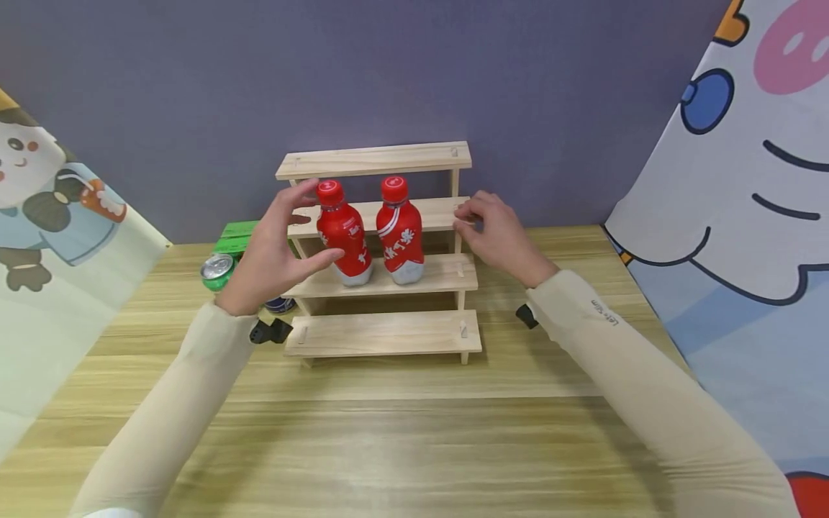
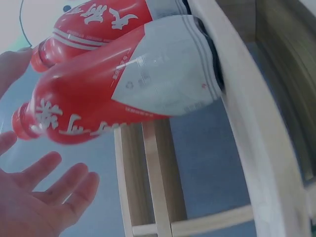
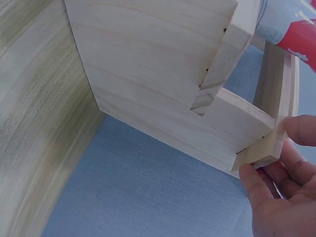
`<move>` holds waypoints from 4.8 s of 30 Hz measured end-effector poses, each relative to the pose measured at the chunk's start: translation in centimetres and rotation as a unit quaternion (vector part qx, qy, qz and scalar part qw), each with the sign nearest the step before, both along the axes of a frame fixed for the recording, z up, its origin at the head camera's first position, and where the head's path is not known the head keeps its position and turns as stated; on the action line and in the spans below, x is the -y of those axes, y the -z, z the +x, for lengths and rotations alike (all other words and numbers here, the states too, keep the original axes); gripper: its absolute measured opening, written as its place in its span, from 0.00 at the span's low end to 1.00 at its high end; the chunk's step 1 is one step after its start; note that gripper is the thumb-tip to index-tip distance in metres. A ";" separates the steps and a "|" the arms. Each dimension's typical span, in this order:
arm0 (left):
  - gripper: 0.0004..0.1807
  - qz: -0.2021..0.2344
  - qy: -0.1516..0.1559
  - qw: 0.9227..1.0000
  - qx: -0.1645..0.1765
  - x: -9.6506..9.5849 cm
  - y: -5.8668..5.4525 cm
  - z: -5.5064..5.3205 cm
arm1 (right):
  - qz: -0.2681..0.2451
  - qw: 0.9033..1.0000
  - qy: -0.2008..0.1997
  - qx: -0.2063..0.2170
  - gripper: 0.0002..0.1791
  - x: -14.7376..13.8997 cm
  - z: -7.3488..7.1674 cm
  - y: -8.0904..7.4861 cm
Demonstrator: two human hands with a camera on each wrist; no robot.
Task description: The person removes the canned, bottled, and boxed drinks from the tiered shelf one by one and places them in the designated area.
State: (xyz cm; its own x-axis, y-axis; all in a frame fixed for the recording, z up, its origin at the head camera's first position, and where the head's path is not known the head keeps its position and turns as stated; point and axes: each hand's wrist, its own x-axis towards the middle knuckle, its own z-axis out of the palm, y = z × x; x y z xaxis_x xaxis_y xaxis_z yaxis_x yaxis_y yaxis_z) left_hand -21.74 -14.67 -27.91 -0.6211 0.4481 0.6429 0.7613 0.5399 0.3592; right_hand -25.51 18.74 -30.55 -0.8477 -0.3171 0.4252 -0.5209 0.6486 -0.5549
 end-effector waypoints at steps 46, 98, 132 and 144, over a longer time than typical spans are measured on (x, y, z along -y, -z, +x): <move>0.47 -0.043 -0.149 0.988 -0.003 11.3 3.3 6.7 | -0.005 1.000 0.002 0.001 0.11 -0.1 -0.3 0.3; 0.41 0.032 -0.041 0.997 -0.062 3.8 2.8 3.3 | -0.002 1.000 0.005 0.011 0.12 -0.1 -0.3 0.3; 0.14 -0.011 0.038 0.999 -0.030 -9.0 -3.6 -1.0 | 0.004 1.000 0.000 0.000 0.11 -0.3 -0.2 0.1; 0.14 0.008 0.010 0.998 -0.060 -7.4 -4.0 0.1 | -0.007 1.000 -0.008 0.001 0.11 -0.4 0.0 0.0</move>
State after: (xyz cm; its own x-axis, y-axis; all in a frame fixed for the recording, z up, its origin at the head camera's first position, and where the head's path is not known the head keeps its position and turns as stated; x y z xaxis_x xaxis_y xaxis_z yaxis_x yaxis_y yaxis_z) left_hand -21.67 -7.27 -23.88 -0.5307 0.4479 0.7196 0.8095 0.5193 0.2738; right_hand -25.51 19.13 -30.55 -0.8437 -0.3245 0.4275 -0.5297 0.6324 -0.5652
